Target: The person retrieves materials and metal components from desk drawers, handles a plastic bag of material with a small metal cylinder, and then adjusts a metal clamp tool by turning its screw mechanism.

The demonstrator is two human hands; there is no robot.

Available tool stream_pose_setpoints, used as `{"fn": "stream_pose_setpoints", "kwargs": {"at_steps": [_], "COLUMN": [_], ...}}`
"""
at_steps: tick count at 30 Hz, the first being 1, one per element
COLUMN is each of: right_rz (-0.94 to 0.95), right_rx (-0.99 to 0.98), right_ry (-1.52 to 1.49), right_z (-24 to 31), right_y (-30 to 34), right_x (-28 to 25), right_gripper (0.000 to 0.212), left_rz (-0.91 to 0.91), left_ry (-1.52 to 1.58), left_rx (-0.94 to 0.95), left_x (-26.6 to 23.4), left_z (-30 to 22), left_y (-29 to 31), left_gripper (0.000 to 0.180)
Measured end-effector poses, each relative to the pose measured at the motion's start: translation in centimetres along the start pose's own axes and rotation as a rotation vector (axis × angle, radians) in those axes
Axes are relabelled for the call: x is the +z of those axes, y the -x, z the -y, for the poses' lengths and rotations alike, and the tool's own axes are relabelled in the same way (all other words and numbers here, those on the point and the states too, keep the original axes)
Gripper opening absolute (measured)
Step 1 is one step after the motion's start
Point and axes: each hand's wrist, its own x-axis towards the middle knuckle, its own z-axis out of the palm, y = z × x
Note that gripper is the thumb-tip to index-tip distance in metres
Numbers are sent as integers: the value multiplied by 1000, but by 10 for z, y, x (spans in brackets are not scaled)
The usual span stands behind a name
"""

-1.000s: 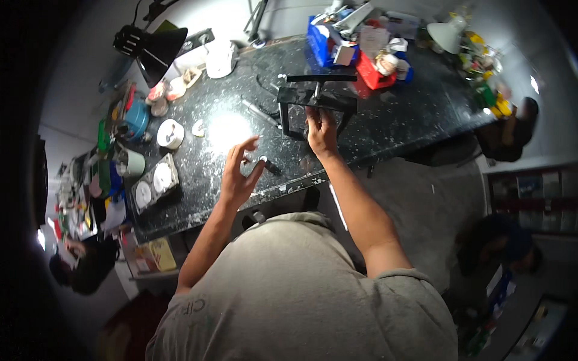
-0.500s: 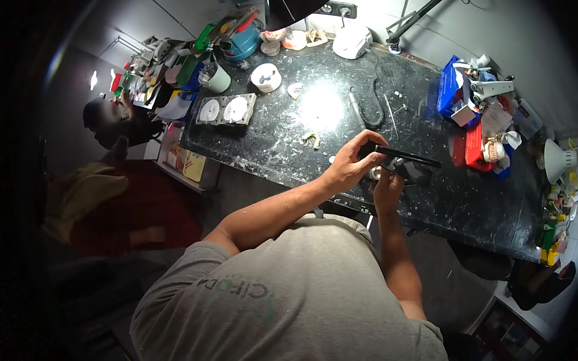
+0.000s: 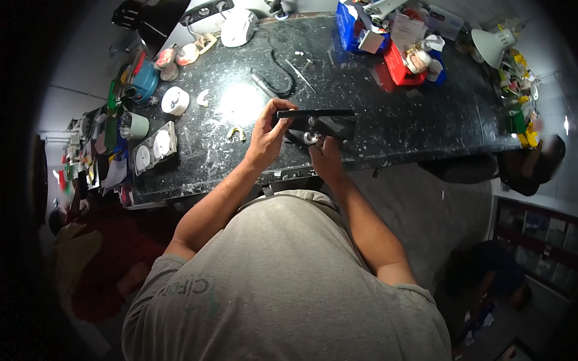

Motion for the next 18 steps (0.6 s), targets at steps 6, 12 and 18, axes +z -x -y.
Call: {"fn": "stream_pose_setpoints", "kwargs": {"at_steps": [6, 12, 18], "right_rz": [-184, -225, -366], "right_rx": [-160, 22, -364], "right_ry": [-70, -341, 183], "right_z": [14, -8, 92], "right_y": [32, 50, 54], "right_x": [12, -13, -84], "right_gripper": [25, 17, 62], "left_rz": [117, 200, 220], "left_ry": [32, -234, -68], "left_rx": [-33, -12, -140], "left_x": [-11, -27, -38], "left_z": [7, -11, -15], "left_y": [0, -7, -7], "left_gripper": [34, 41, 51]}}
